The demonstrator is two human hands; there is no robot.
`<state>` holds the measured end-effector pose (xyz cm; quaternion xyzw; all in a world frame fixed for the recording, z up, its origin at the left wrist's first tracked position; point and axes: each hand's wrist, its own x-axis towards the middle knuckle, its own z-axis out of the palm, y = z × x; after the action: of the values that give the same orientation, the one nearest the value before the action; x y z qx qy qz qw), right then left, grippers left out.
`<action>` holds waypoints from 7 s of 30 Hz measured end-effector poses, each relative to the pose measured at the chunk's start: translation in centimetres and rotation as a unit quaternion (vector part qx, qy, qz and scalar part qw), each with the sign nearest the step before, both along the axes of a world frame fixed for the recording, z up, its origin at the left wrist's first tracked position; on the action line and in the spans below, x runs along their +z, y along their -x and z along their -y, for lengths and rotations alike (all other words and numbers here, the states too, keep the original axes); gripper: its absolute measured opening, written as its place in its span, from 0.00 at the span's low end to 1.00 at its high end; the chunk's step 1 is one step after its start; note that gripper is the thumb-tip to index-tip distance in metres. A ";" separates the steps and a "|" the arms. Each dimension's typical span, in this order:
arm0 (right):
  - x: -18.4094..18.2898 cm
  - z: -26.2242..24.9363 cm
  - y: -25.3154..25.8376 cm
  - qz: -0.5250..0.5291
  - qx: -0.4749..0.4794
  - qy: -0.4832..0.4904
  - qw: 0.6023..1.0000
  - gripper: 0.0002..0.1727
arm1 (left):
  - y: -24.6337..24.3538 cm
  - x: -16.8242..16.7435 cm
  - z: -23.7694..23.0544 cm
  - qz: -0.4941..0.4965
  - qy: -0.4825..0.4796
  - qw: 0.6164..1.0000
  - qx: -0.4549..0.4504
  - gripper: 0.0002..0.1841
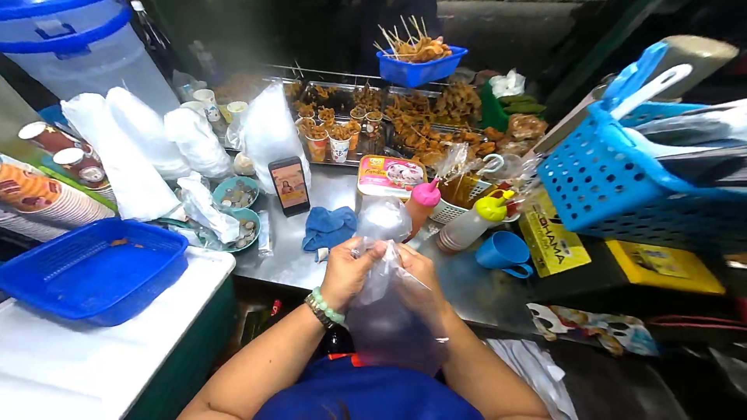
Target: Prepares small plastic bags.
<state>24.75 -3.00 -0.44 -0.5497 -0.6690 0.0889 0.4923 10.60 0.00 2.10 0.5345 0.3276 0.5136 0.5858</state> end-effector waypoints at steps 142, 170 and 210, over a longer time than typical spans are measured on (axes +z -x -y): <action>1.1 0.7 -0.2 -0.236 0.276 0.037 0.931 0.19 | 5.4 0.0 1.2 -0.070 -0.201 0.966 -0.144 0.35; 1.1 1.4 1.1 -0.073 0.193 0.096 0.974 0.17 | 3.5 -2.0 2.2 -0.064 -0.085 0.993 0.053 0.05; -8.6 -2.9 -4.3 -0.240 -0.157 -0.004 0.958 0.44 | -4.6 -6.9 -1.8 -0.094 0.257 0.942 -0.192 0.32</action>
<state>29.04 -0.15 -9.03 -0.6082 -0.4367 0.1368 0.6486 15.16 1.75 -4.84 0.4642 0.3928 0.2373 0.7576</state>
